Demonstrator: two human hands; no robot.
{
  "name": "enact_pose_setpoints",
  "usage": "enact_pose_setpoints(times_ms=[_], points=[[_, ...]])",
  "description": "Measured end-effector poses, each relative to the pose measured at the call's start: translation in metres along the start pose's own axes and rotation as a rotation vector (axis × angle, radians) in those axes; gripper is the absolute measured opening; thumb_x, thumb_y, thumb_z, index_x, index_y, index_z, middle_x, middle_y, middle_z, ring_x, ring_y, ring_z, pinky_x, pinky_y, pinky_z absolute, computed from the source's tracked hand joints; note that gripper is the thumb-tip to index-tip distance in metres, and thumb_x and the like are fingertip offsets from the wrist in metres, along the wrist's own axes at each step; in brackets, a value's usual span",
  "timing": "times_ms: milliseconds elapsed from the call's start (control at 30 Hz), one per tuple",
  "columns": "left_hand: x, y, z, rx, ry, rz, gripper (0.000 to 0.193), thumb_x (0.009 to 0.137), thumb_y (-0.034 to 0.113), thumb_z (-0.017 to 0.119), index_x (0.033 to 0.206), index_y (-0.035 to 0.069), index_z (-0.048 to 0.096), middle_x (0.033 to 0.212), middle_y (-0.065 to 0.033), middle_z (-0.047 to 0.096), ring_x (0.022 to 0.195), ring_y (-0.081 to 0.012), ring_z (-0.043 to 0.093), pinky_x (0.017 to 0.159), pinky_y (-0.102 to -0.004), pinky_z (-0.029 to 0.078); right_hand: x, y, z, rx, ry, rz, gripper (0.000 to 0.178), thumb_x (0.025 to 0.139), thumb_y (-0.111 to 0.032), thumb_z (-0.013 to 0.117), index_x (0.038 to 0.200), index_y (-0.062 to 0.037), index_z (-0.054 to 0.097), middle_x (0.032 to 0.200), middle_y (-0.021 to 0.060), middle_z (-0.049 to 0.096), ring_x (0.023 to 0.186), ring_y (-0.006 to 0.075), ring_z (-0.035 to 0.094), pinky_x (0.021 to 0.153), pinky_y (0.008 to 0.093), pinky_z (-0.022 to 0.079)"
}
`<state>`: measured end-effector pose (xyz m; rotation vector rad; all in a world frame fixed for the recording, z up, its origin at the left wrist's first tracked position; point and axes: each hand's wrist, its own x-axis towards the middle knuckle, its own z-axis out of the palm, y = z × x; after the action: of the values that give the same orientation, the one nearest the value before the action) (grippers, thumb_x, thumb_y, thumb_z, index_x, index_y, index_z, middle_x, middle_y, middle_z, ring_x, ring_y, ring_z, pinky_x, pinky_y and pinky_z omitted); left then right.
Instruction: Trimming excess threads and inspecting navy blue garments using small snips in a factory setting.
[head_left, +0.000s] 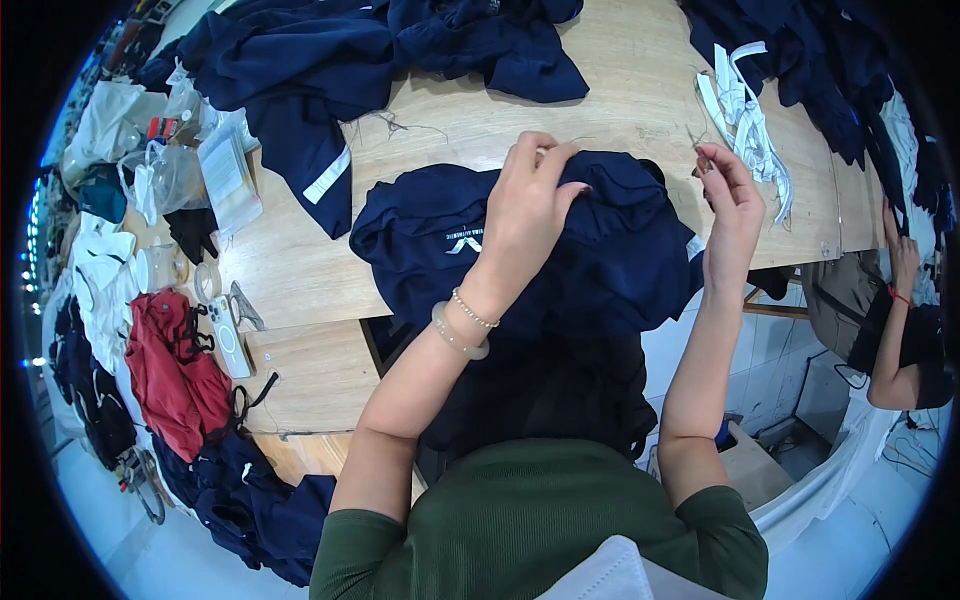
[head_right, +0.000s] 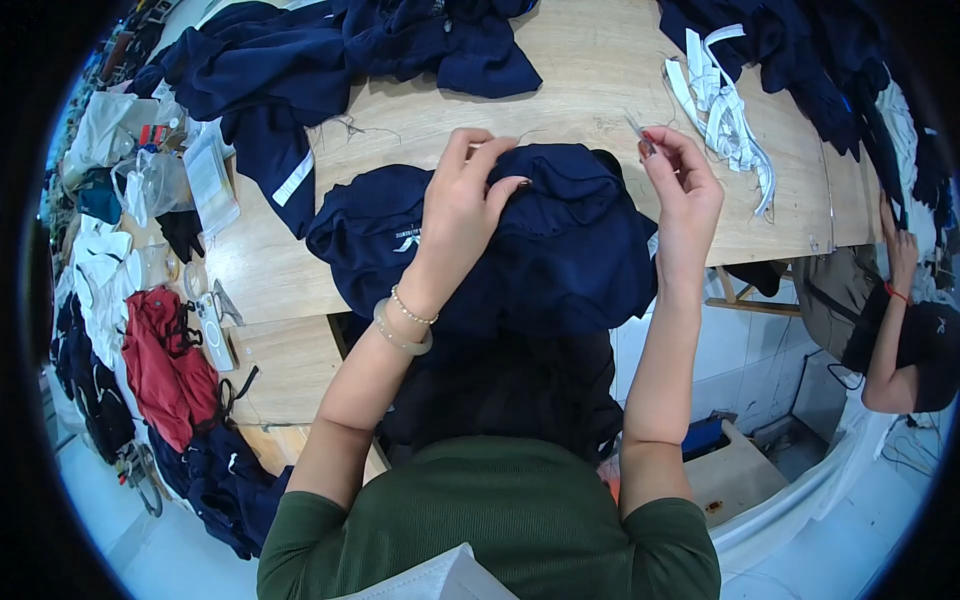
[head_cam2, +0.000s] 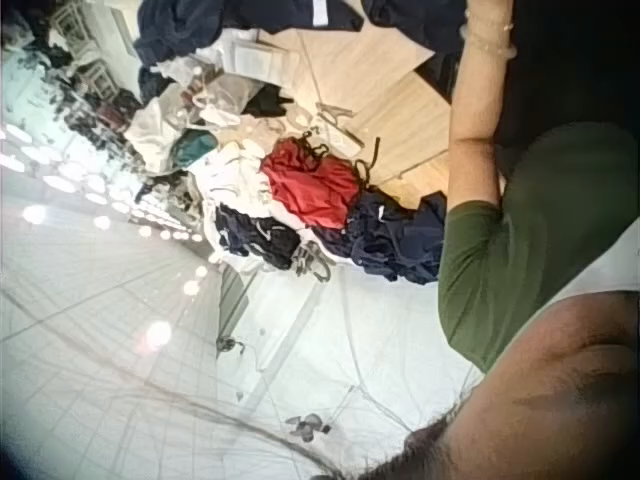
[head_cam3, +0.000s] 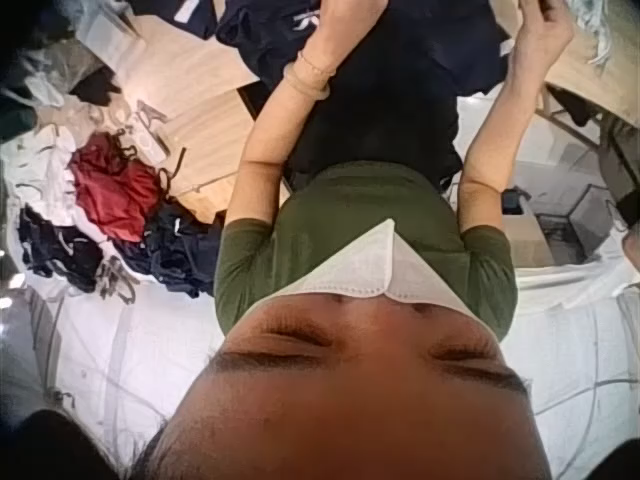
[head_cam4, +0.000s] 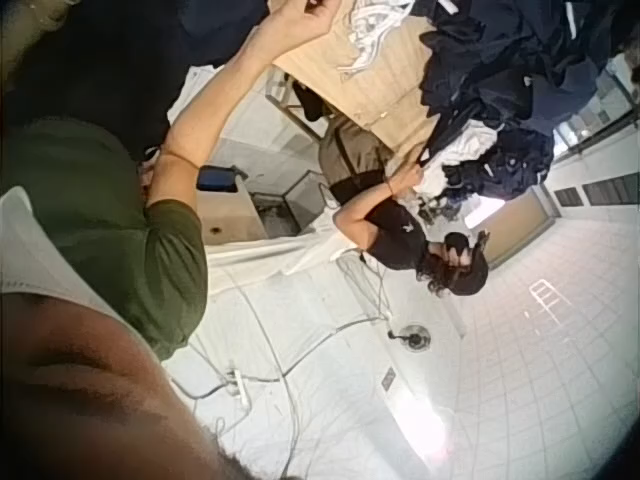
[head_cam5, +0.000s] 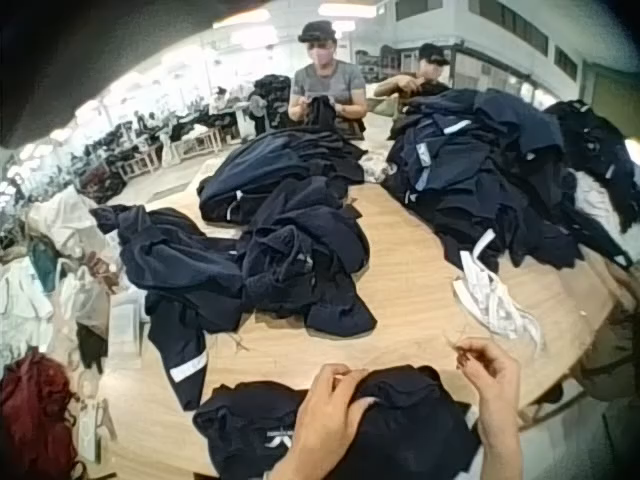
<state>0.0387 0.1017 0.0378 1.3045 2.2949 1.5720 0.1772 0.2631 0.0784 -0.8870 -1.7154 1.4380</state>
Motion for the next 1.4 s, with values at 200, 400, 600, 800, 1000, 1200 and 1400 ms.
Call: enact_pose_setpoints(times_ms=[200,400,600,800,1000,1200,1400], points=[[0.014,-0.002,0.007,0.161,-0.083,0.172,0.021,0.081,-0.003,0.064,0.101,0.004,0.064,0.095,-0.01,0.058,0.075,-0.0251,0.062,0.067,-0.0342,0.052,-0.009,-0.001,0.004,-0.053,-0.192,0.01,0.018,0.089,-0.005,0.063,0.105,0.0025,0.065,0.097,0.0054,0.065,0.089,0.0093,0.062,0.084,0.0213,0.047],[0.01,-0.003,0.005,-0.088,-0.045,-0.033,0.007,0.088,-0.001,0.06,0.095,-0.001,0.063,0.087,-0.0104,0.062,0.075,-0.0218,0.065,0.068,-0.0303,0.053,-0.009,-0.001,0.012,-0.455,-0.184,-0.332,0.02,0.075,-0.005,0.07,0.095,-0.0015,0.066,0.084,0.0081,0.062,0.083,0.0209,0.059,0.075,0.0298,0.047],[0.014,0.004,0.014,-0.047,-0.006,-0.037,0.007,0.091,-0.002,0.056,0.094,-0.003,0.062,0.088,-0.0121,0.064,0.071,-0.0185,0.067,0.064,-0.0254,0.055,-0.013,0.0,0.013,-0.583,-0.182,-0.38,0.018,0.073,-0.006,0.07,0.091,-0.002,0.066,0.082,0.0078,0.061,0.078,0.0234,0.056,0.071,0.0315,0.046],[0.017,0.0,0.02,-0.178,0.026,-0.155,0.007,0.094,0.0,0.055,0.093,-0.004,0.061,0.081,-0.0134,0.065,0.069,-0.0165,0.067,0.063,-0.0264,0.054,-0.013,0.007,0.024,-0.642,-0.188,-0.485,0.015,0.073,-0.008,0.07,0.088,-0.0051,0.067,0.08,0.0035,0.061,0.077,0.0217,0.055,0.071,0.0322,0.043],[0.018,-0.001,0.021,-0.117,0.048,-0.096,0.006,0.093,-0.001,0.054,0.092,-0.004,0.059,0.079,-0.0131,0.065,0.069,-0.0175,0.066,0.064,-0.0266,0.054,-0.008,0.015,0.031,-0.763,-0.155,-0.68,0.018,0.071,-0.011,0.072,0.089,-0.0095,0.068,0.079,-0.0005,0.058,0.077,0.0194,0.053,0.069,0.0316,0.039],[0.019,0.004,0.018,-0.1,0.023,-0.047,0.006,0.093,-0.002,0.053,0.092,-0.004,0.058,0.078,-0.0127,0.064,0.072,-0.019,0.067,0.065,-0.0273,0.054,-0.008,0.016,0.032,-0.815,-0.143,-0.716,0.02,0.071,-0.012,0.073,0.091,-0.0104,0.068,0.081,-0.0009,0.058,0.079,0.0194,0.052,0.07,0.0318,0.038],[0.02,0.004,0.02,-0.17,0.006,-0.102,0.007,0.093,-0.003,0.052,0.093,-0.005,0.058,0.079,-0.0129,0.064,0.072,-0.0174,0.066,0.066,-0.0267,0.054,-0.008,0.017,0.031,-0.809,-0.141,-0.727,0.022,0.071,-0.012,0.073,0.092,-0.0105,0.068,0.081,-0.001,0.058,0.08,0.0197,0.052,0.07,0.0322,0.038]])
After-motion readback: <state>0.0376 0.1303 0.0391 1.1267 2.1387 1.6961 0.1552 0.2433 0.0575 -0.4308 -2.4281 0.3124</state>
